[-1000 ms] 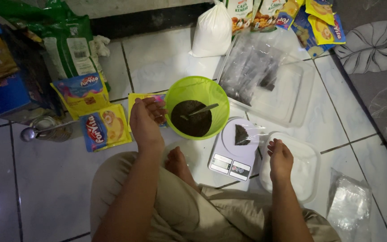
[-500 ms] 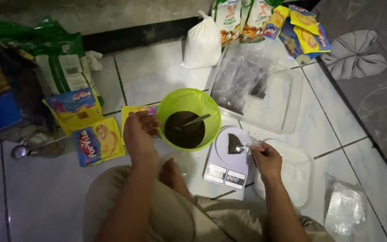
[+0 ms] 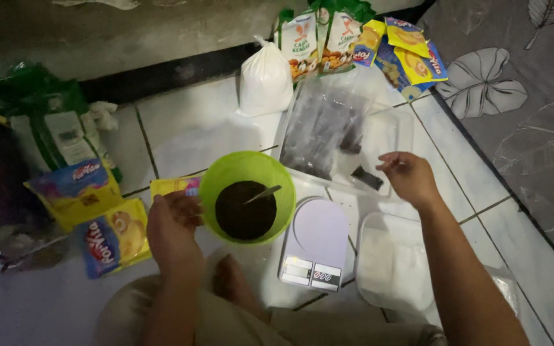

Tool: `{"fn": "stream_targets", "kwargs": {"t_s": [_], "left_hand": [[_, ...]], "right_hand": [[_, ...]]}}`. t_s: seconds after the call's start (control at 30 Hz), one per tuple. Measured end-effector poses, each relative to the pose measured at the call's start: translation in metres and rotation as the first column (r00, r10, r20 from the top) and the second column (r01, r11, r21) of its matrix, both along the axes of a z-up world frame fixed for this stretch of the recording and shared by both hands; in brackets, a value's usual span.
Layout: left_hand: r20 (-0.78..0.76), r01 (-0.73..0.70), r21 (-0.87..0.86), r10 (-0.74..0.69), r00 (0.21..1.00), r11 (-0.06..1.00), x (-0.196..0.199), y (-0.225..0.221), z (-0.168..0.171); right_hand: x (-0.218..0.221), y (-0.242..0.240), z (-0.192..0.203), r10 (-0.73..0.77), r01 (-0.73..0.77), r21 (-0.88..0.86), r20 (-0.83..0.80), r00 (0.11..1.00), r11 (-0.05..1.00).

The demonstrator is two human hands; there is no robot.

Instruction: Scooping dark powder from a bowl into small plastic bags and weighing them on a digital scale

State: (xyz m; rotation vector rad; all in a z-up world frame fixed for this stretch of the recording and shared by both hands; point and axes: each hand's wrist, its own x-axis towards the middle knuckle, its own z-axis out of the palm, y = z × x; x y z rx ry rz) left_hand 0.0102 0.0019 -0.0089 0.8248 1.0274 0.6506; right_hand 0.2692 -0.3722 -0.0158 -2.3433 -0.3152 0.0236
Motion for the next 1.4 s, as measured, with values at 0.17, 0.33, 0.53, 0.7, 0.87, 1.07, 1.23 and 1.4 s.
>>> {"fn": "stream_targets", "kwargs": {"t_s": [0.17,0.33,0.53,0.7,0.87,1.07,1.23,1.4], "left_hand": [[0.163,0.007,-0.031,-0.002,0.987,0.999,-0.002,0.009,-0.020],[0.080,0.011,-0.005,-0.010,0.997,1.000,-0.002,0.000,0.002],[0.092,0.056,0.027,-0.058,0.994,0.998,-0.004,0.004,-0.009],[0.154,0.075,0.062,-0.084,0.984,0.995,-0.006,0.006,-0.021],[0.047,0.078,0.089,-0.083,0.995,0.993,-0.004,-0.002,0.002],[0.100,0.059,0.081,-0.067,0.993,0.995,-0.001,0.002,-0.002],[0.063,0.038,0.026,-0.040,0.997,0.999,-0.001,0.000,0.012],[0.040,0.078,0.081,-0.082,0.996,0.994,-0.002,-0.001,0.014]], "right_hand": [[0.057,0.018,-0.013,-0.030,0.031,-0.001,-0.285,0.958,1.000],[0.090,0.036,-0.051,0.009,0.014,0.062,-0.348,0.938,0.998],[0.117,0.044,-0.073,-0.039,0.046,0.014,-0.328,0.944,0.999],[0.126,0.038,-0.084,-0.039,0.066,0.088,-0.281,0.959,0.994],[0.123,0.040,-0.082,-0.062,0.087,0.115,-0.210,0.976,0.990],[0.090,0.017,-0.047,-0.101,0.102,0.116,-0.009,0.995,0.988],[0.012,-0.040,0.004,-0.179,0.180,-0.023,0.041,0.983,0.983],[-0.058,-0.142,-0.027,-0.295,0.270,-0.365,-0.012,0.955,0.891]]}}
